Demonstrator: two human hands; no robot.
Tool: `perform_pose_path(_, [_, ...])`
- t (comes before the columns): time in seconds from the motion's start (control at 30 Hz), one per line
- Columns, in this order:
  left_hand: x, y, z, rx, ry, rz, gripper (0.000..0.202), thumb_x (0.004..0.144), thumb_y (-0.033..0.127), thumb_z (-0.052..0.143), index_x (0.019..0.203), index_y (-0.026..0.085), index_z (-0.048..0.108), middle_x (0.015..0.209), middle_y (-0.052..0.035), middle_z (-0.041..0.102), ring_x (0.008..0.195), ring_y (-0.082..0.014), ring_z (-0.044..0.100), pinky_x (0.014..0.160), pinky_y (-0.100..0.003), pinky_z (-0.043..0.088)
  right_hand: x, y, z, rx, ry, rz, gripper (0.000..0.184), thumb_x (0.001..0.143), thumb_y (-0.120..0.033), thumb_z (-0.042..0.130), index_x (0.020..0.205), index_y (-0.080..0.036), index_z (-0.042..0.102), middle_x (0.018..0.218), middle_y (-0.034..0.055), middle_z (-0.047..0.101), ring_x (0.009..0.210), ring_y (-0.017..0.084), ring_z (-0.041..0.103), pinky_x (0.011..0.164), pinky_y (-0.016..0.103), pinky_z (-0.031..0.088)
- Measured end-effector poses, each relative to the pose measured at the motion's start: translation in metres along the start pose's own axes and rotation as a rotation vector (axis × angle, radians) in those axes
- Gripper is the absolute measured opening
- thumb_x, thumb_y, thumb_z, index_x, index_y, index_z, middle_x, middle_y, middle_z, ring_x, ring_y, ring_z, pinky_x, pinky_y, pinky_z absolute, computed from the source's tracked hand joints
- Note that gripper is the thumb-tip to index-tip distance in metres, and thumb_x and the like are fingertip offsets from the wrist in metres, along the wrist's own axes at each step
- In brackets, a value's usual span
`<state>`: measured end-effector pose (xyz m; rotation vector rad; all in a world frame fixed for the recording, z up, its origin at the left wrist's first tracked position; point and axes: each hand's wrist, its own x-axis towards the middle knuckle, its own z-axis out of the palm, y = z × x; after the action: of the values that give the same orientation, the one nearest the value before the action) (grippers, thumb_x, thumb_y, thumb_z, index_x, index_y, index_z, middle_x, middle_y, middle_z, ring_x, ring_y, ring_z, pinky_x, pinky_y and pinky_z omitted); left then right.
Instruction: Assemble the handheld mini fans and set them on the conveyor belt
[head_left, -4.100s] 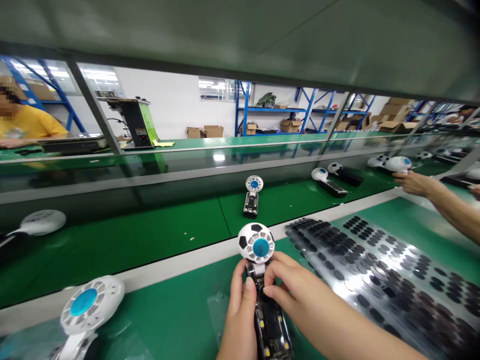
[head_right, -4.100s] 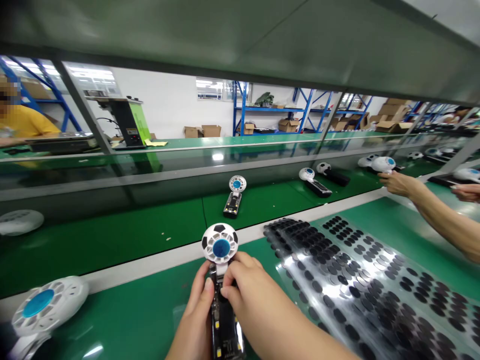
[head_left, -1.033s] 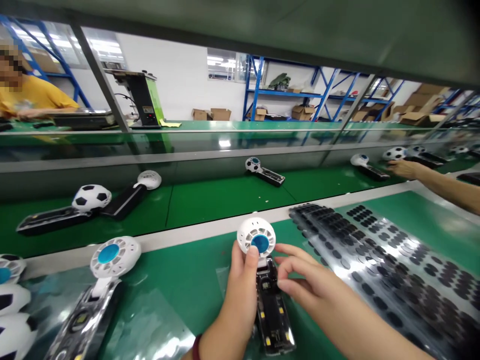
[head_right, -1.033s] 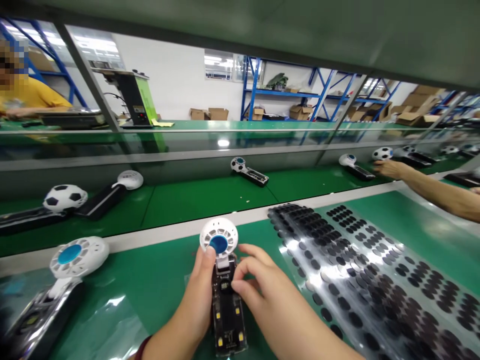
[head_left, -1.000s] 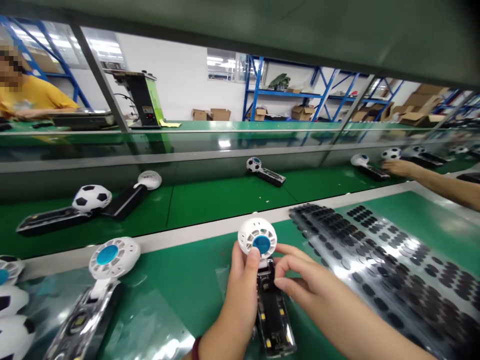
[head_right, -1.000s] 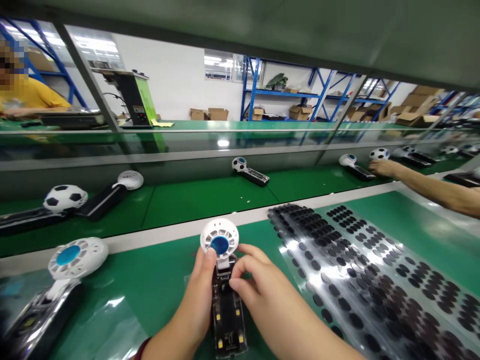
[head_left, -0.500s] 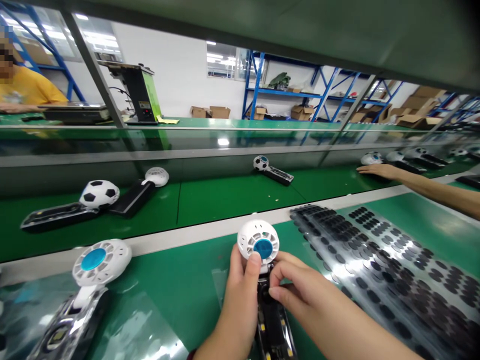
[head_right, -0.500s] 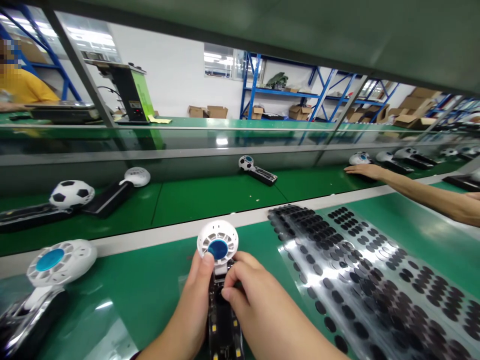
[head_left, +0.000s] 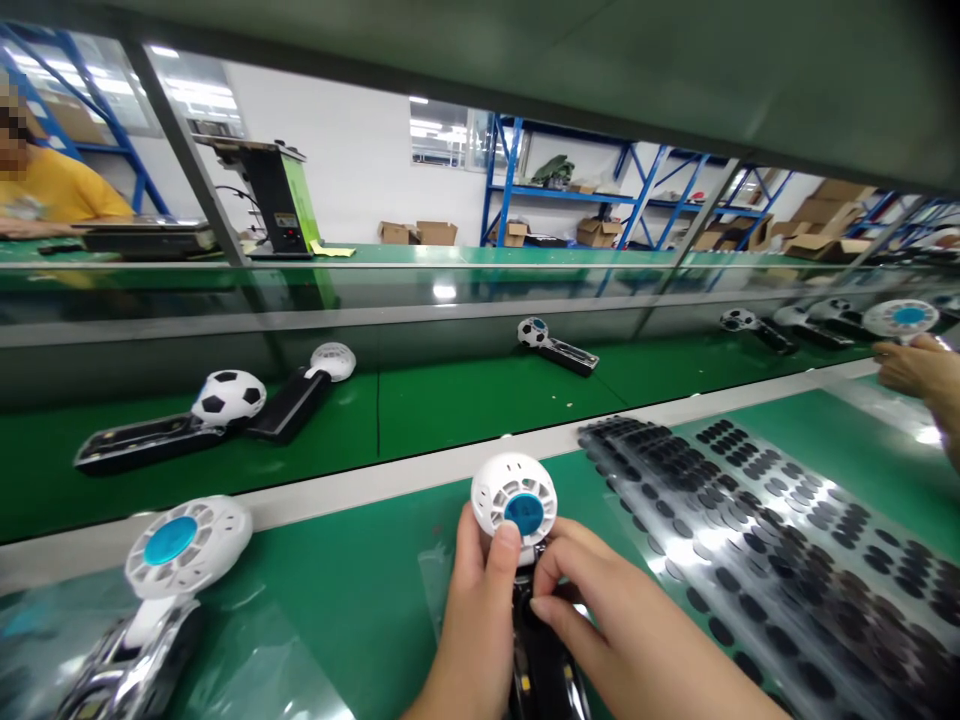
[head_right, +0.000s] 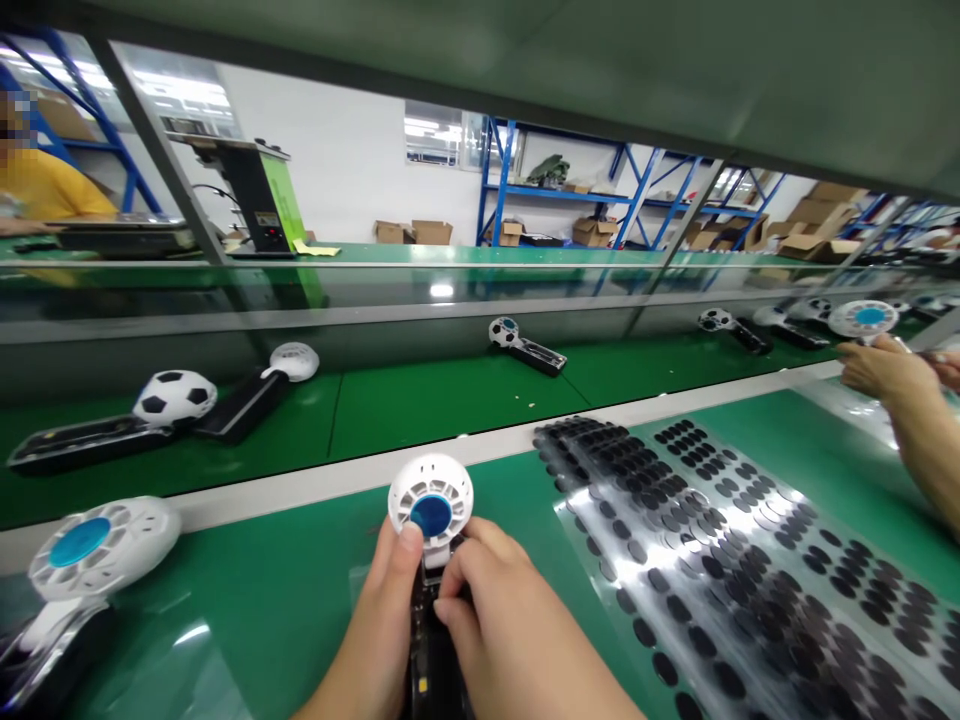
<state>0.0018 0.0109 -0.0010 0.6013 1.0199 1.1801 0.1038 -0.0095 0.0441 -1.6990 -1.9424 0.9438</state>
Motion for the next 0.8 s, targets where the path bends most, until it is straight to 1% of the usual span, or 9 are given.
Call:
perform_pose_path(0.13, [0.000, 0.000, -0.001, 0.011, 0.005, -0.029, 0.054, 0.069, 0.053, 0.055, 0.112, 0.021, 0.048, 0.110, -0.0070, 0.062, 0.103, -0.0252, 0.055, 0.092, -0.034, 0.035, -0.002, -0.001, 0.001, -0.037, 0.018, -0.015, 0.019, 0.073, -0.005, 0.044, 0.066, -0.022, 0.043, 0.098, 0.0008, 0.054, 0.090, 0.018, 0.052, 0.075, 0.029, 0.045])
perform_pose_path(0.3, [0.001, -0.001, -0.001, 0.007, 0.019, -0.048, 0.052, 0.070, 0.052, 0.055, 0.111, 0.022, 0.048, 0.107, -0.0059, 0.063, 0.105, -0.0248, 0.053, 0.092, -0.033, 0.036, -0.001, 0.005, 0.006, 0.000, 0.040, -0.053, 0.017, 0.076, -0.008, 0.043, 0.071, -0.024, 0.048, 0.109, 0.0009, 0.051, 0.098, 0.017, 0.052, 0.083, 0.031, 0.044])
perform_pose_path(0.37, [0.001, -0.002, -0.001, -0.003, 0.022, -0.042, 0.052, 0.070, 0.053, 0.055, 0.112, 0.022, 0.048, 0.105, -0.0056, 0.064, 0.105, -0.0243, 0.053, 0.092, -0.033, 0.036, -0.002, 0.011, 0.010, 0.053, 0.074, -0.036, 0.020, 0.075, -0.010, 0.043, 0.085, -0.026, 0.050, 0.117, 0.0018, 0.047, 0.105, 0.018, 0.049, 0.087, 0.032, 0.043])
perform_pose_path(0.4, [0.001, -0.002, -0.001, -0.010, 0.020, -0.042, 0.052, 0.069, 0.053, 0.055, 0.111, 0.022, 0.048, 0.105, -0.0055, 0.064, 0.105, -0.0242, 0.054, 0.091, -0.033, 0.037, -0.003, 0.015, 0.012, 0.092, 0.093, -0.006, 0.025, 0.076, -0.013, 0.043, 0.096, -0.027, 0.048, 0.120, 0.0032, 0.045, 0.107, 0.018, 0.048, 0.088, 0.033, 0.043])
perform_pose_path(0.47, [0.000, -0.001, 0.000, -0.023, 0.005, -0.053, 0.052, 0.069, 0.054, 0.055, 0.110, 0.022, 0.049, 0.103, -0.0059, 0.065, 0.104, -0.0247, 0.054, 0.089, -0.033, 0.038, -0.005, 0.022, 0.019, 0.168, 0.104, 0.073, 0.041, 0.076, -0.018, 0.043, 0.116, -0.025, 0.037, 0.122, 0.0067, 0.045, 0.109, 0.018, 0.048, 0.089, 0.034, 0.043])
perform_pose_path(0.53, [-0.001, 0.000, 0.000, -0.027, -0.010, -0.077, 0.052, 0.069, 0.054, 0.054, 0.110, 0.022, 0.049, 0.103, -0.0065, 0.064, 0.102, -0.0253, 0.055, 0.087, -0.033, 0.040, -0.006, 0.028, 0.028, 0.204, 0.113, 0.115, 0.050, 0.076, -0.023, 0.043, 0.125, -0.022, 0.029, 0.123, 0.0086, 0.047, 0.113, 0.019, 0.046, 0.094, 0.036, 0.038])
perform_pose_path(0.63, [-0.002, 0.000, -0.002, 0.001, -0.004, -0.100, 0.053, 0.070, 0.055, 0.053, 0.111, 0.022, 0.048, 0.107, -0.0064, 0.063, 0.101, -0.0249, 0.055, 0.086, -0.033, 0.040, -0.008, 0.030, 0.043, 0.241, 0.175, 0.122, 0.054, 0.076, -0.027, 0.040, 0.128, -0.020, 0.030, 0.127, 0.0090, 0.044, 0.119, 0.020, 0.039, 0.099, 0.035, 0.033])
perform_pose_path(0.73, [-0.003, -0.004, -0.003, -0.005, -0.002, -0.030, 0.058, 0.069, 0.059, 0.051, 0.111, 0.020, 0.047, 0.112, -0.0076, 0.060, 0.104, -0.0242, 0.052, 0.090, -0.032, 0.037, -0.010, 0.028, 0.053, 0.332, 0.245, 0.169, 0.052, 0.077, -0.032, 0.037, 0.127, -0.018, 0.032, 0.129, 0.0105, 0.042, 0.120, 0.019, 0.039, 0.098, 0.032, 0.033])
perform_pose_path(0.8, [-0.003, -0.007, -0.003, -0.036, -0.017, 0.009, 0.062, 0.068, 0.061, 0.050, 0.111, 0.018, 0.047, 0.116, -0.0090, 0.057, 0.109, -0.0240, 0.049, 0.094, -0.031, 0.033, -0.012, 0.030, 0.053, 0.395, 0.236, 0.179, 0.049, 0.078, -0.035, 0.038, 0.124, -0.019, 0.033, 0.129, 0.0103, 0.043, 0.119, 0.020, 0.040, 0.098, 0.031, 0.032])
